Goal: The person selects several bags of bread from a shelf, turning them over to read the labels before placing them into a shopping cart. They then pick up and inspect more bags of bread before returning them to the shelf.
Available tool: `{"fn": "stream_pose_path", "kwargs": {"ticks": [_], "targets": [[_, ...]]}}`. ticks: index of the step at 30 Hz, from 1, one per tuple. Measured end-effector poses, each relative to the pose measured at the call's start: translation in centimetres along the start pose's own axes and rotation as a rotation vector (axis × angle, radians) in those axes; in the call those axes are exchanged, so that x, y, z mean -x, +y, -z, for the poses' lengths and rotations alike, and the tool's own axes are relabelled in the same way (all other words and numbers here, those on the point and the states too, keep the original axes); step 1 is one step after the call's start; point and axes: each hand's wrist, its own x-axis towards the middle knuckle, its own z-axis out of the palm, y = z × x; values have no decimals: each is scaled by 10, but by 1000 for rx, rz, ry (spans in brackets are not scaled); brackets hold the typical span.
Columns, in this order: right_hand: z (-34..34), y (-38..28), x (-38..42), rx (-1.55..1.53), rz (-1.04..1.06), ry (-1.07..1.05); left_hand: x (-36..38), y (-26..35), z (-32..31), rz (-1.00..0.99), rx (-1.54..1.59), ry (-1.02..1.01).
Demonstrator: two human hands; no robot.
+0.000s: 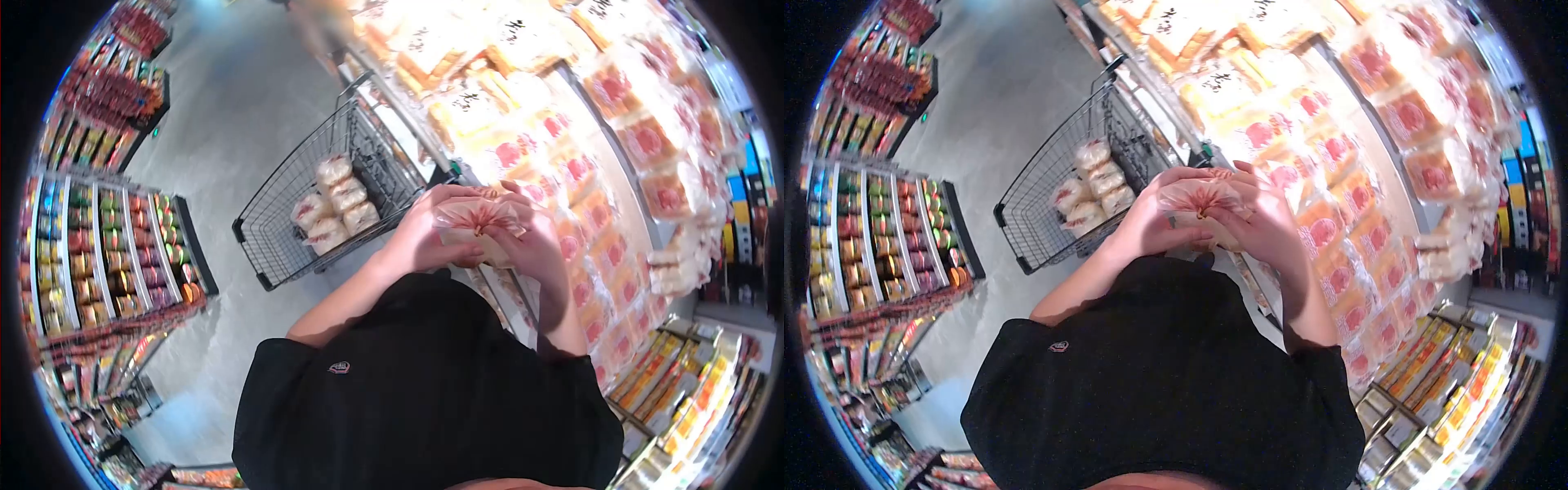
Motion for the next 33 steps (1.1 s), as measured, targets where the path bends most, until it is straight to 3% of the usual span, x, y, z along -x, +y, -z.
{"fn": "stream_pose_path", "kwargs": {"ticks": [4,5,6,9,10,12,14,16,19,22,24,27,30,33], "targets": [[-51,17,-42,-78,224,4,20,-7,44,128,-44,22],[-60,18,-51,-119,143,-75,29,-7,50,333,120,212],[-71,14,-61,-110,81,-105,45,-35,55,271,45,256],[-107,10,-81,-64,-135,-262,78,-100,84,474,100,312],[-119,16,-81,-103,-140,-277,80,-107,102,575,101,306],[-140,28,-78,-179,-154,-305,92,-140,134,570,79,366],[-152,35,-70,-320,-332,-320,120,-199,157,618,-198,393],[-157,42,-61,-373,-470,-292,135,-230,183,722,-267,329],[-165,73,-31,-381,-594,-193,192,-329,204,492,-553,338],[-158,82,-11,-335,-673,-155,238,-377,198,733,-772,472],[-153,78,3,-437,-837,-154,296,-428,182,867,-859,302],[-153,81,31,-464,-916,-138,315,-425,157,1336,-337,710],[-152,83,51,-497,-981,-141,350,-468,144,1132,-118,832],[-158,90,69,-540,-980,-115,289,-409,151,1131,144,850]]}}
